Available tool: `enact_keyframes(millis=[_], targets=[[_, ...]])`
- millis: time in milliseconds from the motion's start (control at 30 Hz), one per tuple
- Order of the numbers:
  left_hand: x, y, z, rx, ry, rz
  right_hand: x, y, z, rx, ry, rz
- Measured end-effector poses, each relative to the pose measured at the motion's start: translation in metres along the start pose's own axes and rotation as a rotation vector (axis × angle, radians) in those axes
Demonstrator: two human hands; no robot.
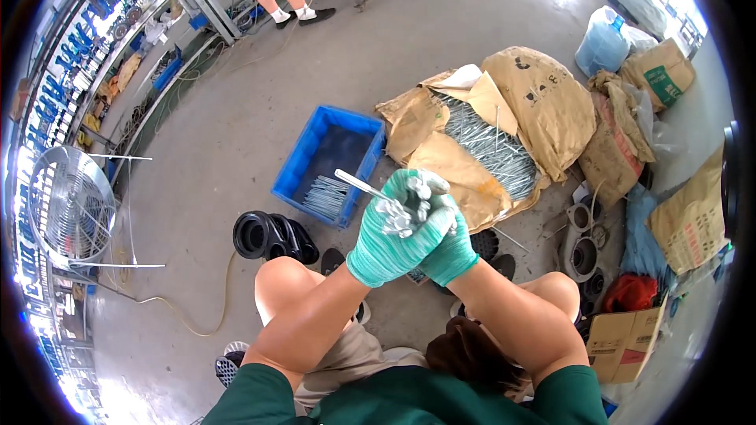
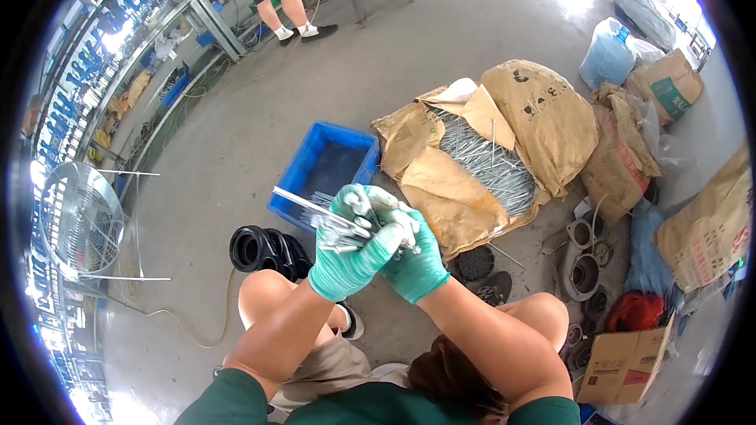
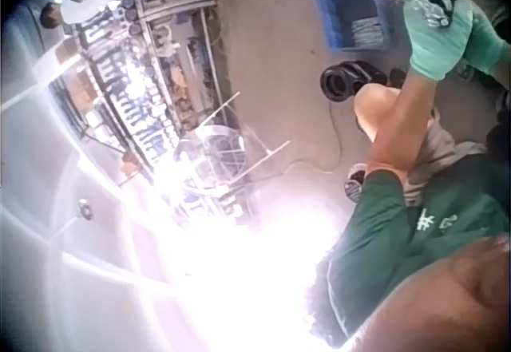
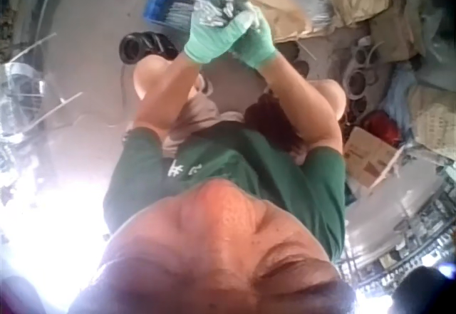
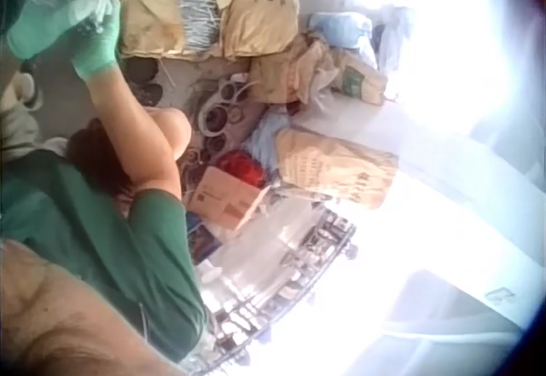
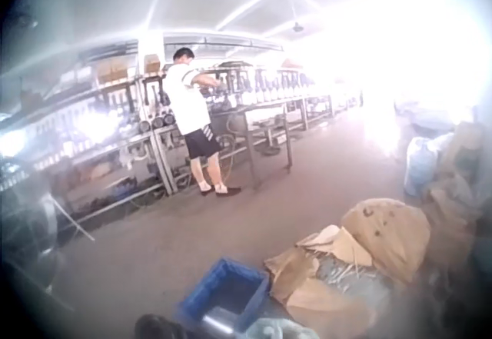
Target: The person picks up metal rods from a large bag and sorts them into a blue container, handling them by hand and in small bundles.
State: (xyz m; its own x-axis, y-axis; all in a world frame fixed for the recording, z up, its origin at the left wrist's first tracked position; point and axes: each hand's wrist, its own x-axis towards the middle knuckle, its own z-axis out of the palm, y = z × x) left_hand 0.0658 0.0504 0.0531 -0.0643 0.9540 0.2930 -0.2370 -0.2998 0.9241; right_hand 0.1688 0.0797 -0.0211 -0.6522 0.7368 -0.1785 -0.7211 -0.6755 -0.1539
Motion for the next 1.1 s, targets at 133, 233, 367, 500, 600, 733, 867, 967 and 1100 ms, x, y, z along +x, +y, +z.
enact_keyframes(millis=[133,233,367,500,600,733,867,967,1100], targets=[[-0.006,0.002,-0.001,0.132,0.016,-0.036,-0.001,0.0,0.011,-0.23,0.163,0.045],[-0.001,0.002,-0.007,-0.105,-0.01,-0.122,0.0,-0.011,-0.006,-0.023,-0.099,0.169],[0.001,-0.002,-0.013,0.124,-0.037,-0.086,-0.002,-0.002,0.016,-0.153,-0.003,0.103],[-0.009,-0.033,-0.018,0.335,-0.092,0.029,0.006,0.001,-0.018,0.006,-0.213,0.061],[-0.009,-0.012,-0.006,0.143,-0.173,-0.12,0.001,-0.006,-0.02,-0.117,-0.045,0.049],[-0.014,-0.02,-0.016,0.347,-0.065,-0.115,-0.013,0.003,0.032,-0.291,0.244,0.061],[-0.006,0.002,-0.028,-0.142,-0.047,-0.433,-0.007,-0.026,0.018,-0.623,-0.019,-0.021],[-0.008,0.014,-0.035,-0.019,-0.196,-0.562,-0.022,-0.055,0.062,-0.872,-0.039,-0.246],[-0.023,-0.01,-0.042,0.04,-0.255,-0.538,-0.031,-0.058,0.068,-1.223,0.054,-0.227]])
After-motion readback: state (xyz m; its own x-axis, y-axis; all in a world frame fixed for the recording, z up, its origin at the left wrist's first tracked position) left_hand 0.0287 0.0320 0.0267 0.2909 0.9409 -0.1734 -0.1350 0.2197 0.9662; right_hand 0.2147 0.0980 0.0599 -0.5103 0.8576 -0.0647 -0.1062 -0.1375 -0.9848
